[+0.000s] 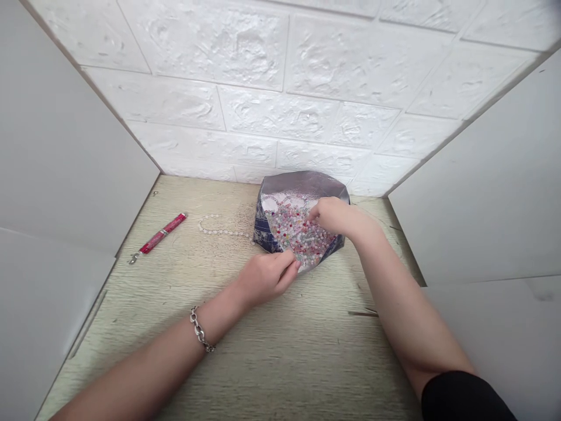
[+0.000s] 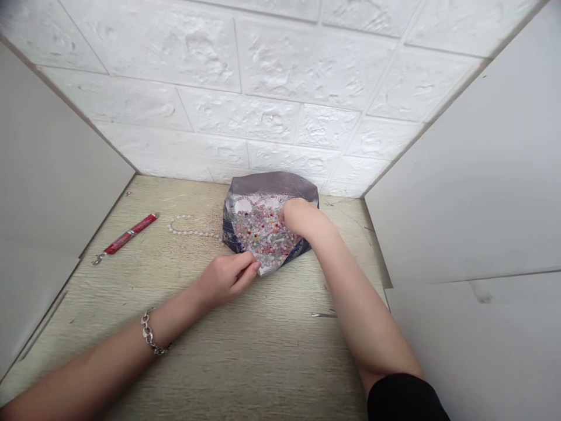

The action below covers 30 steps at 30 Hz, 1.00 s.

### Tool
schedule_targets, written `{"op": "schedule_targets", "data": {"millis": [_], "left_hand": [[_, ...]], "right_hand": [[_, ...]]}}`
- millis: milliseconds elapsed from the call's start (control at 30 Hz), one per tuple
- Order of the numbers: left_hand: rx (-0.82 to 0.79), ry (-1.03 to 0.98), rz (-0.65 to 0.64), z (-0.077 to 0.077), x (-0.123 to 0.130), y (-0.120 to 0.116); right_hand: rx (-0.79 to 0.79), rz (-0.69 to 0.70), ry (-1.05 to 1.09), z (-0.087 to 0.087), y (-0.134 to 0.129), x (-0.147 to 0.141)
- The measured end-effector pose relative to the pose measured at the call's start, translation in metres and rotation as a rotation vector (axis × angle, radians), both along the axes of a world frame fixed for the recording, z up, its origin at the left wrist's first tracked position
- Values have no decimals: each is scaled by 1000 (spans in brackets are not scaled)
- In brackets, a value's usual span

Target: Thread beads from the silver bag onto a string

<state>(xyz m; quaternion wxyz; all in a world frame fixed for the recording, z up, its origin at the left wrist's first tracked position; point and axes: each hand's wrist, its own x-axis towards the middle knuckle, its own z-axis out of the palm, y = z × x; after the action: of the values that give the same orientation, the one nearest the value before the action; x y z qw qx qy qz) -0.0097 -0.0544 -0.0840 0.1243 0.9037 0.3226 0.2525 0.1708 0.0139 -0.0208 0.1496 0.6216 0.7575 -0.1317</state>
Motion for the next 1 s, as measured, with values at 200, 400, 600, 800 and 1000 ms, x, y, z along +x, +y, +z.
{"op": "schedule_targets", "data": {"millis": [200,400,600,800,1000], "left_hand": [[-9,-10,-1,-2,0,0],[0,-17,-10,-5,0,2],[0,-15,-35,-6,-1,2],[16,-21,-44,-9,0,2],[18,-15,-49,-9,0,3]], "right_hand": [[-8,-39,-66,8,-6,-1],[-15,-50,-74,11,-10,-2],[123,76,40,-6,-1,-1],[128,71,44,-17,4,-1],[157,80,81,-18,2,-3]]}}
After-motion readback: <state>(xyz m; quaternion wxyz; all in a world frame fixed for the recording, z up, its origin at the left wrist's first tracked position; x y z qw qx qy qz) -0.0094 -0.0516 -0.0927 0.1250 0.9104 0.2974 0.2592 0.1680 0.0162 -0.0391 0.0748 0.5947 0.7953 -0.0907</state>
